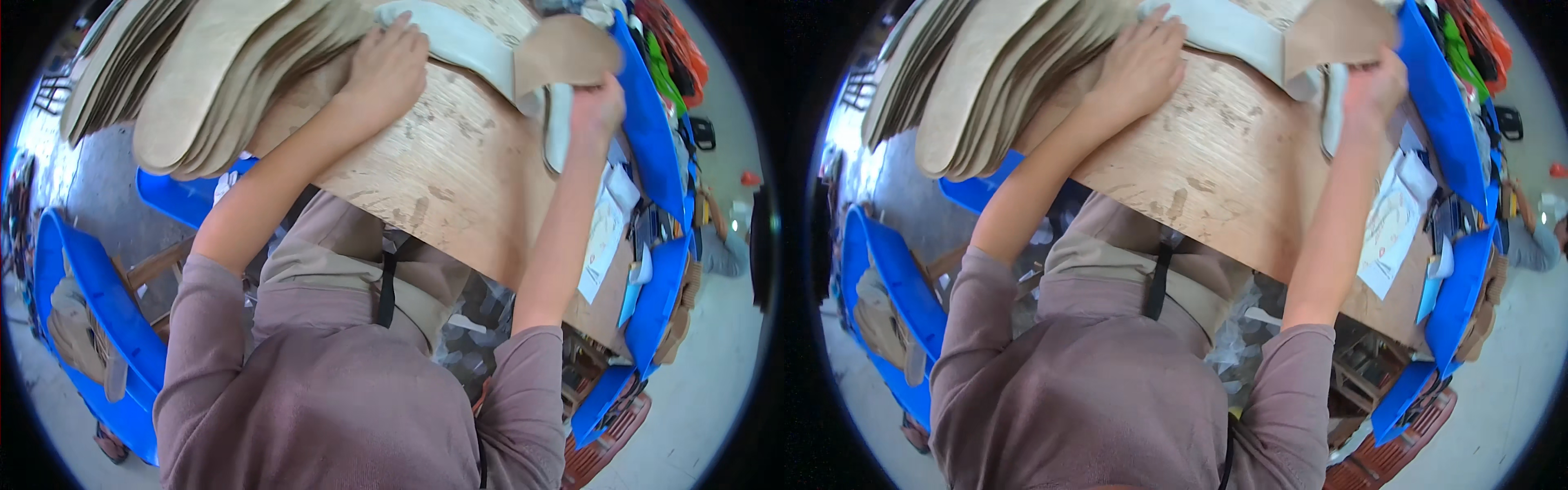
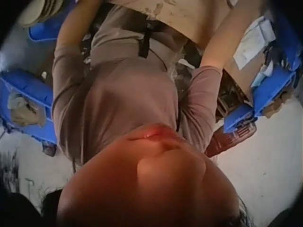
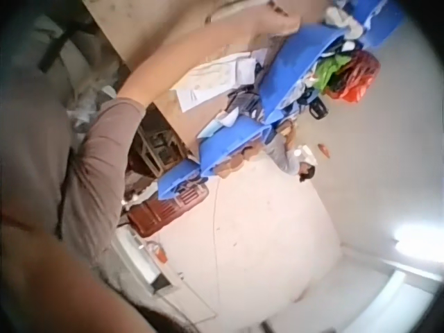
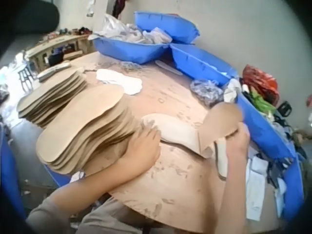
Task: The person attaches patterned adhesive covers onto shoe insoles, bundles stacks of insoles using rubber bands, writes on them with a marker, and applies additional covers onto more insoles.
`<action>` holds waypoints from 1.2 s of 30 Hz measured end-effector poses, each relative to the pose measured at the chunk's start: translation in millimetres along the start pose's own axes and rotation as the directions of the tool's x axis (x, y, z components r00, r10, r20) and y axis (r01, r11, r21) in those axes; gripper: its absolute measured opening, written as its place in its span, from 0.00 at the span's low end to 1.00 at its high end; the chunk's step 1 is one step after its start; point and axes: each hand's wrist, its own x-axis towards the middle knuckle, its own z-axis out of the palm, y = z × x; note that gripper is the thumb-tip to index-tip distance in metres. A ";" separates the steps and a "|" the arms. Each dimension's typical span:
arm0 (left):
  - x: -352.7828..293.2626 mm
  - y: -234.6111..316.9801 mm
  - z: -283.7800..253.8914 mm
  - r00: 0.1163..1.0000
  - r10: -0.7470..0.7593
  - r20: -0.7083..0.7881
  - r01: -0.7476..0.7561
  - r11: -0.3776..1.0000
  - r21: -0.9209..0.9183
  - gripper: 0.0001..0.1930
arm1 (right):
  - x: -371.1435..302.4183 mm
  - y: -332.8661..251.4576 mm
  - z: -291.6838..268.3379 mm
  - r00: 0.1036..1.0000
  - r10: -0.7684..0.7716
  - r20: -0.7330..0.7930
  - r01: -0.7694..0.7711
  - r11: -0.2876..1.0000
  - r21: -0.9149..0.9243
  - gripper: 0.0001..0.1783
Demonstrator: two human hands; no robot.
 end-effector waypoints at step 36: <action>-130.0 65.8 -108.7 0.828 0.177 0.532 0.018 0.940 -0.342 0.31 | -224.6 -91.6 -171.4 0.854 -0.234 -0.465 -0.489 -0.059 -0.870 0.36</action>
